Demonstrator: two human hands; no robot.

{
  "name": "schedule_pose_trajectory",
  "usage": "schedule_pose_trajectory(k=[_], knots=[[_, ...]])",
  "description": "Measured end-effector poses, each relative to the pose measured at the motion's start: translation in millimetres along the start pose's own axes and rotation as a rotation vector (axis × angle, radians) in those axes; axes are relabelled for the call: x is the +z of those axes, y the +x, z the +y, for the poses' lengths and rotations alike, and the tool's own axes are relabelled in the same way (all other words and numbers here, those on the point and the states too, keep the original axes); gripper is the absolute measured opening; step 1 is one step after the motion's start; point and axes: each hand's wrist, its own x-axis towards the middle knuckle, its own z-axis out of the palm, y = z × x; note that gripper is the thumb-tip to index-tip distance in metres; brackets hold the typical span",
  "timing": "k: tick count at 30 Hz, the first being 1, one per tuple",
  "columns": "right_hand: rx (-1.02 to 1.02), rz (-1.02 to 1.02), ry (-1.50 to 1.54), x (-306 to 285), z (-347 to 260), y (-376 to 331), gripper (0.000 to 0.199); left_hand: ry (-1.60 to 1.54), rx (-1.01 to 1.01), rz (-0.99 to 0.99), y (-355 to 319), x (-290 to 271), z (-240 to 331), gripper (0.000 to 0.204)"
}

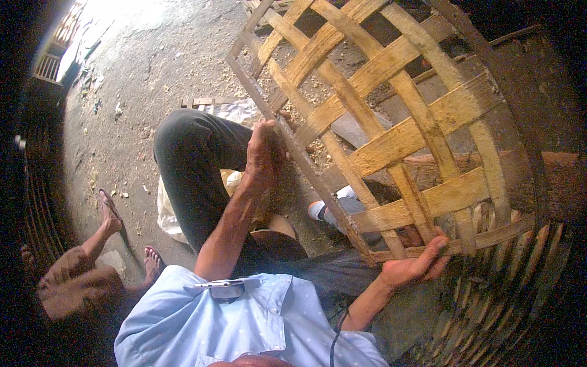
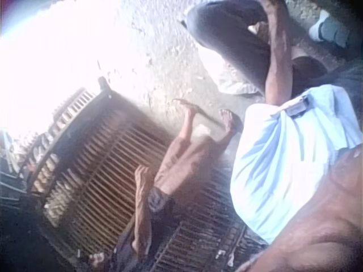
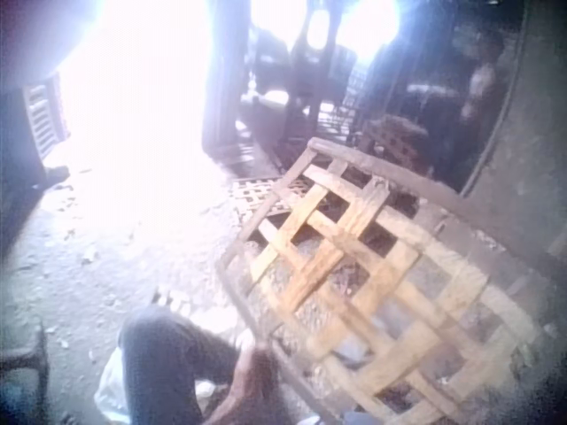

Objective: The person sits on the floor and assembles a wooden lattice panel by hand, fitting slats into a grid pattern. They then place the finished panel on a stack and handle a plastic bag containing material.

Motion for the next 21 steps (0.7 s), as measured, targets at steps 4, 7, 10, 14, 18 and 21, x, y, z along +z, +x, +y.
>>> schedule_pose_trajectory(k=[4, 7, 10, 14, 18, 21], knots=[[-0.01, 0.09, -0.05, -0.4, 1.2, 2.5, 0.036, 0.195, -0.007, 0.091, 4.3, 2.0, -3.3, 0.038], [-0.074, 0.039, -0.086, -9.0, 8.0, 7.5, 0.04, 0.368, -0.022, 0.111, 0.8, 6.1, 0.0, 0.039], [-0.043, 0.002, -0.03, -8.1, 6.1, 6.9, 0.038, 0.553, 0.048, 0.034, -1.5, 5.0, 1.2, 0.038], [-0.006, -0.014, -0.027, -8.4, 2.0, 3.7, 0.038, 0.021, -0.059, -0.018, -1.7, 1.1, 7.4, 0.038], [0.032, 0.047, 0.003, -1.5, -0.5, 1.1, 0.041, 0.386, -0.049, 0.177, -3.0, 7.5, 7.2, 0.036], [0.048, 0.017, 0.012, -4.7, 1.8, 2.1, 0.041, 0.544, 0.044, 0.139, -7.2, 16.2, 9.3, 0.036]])
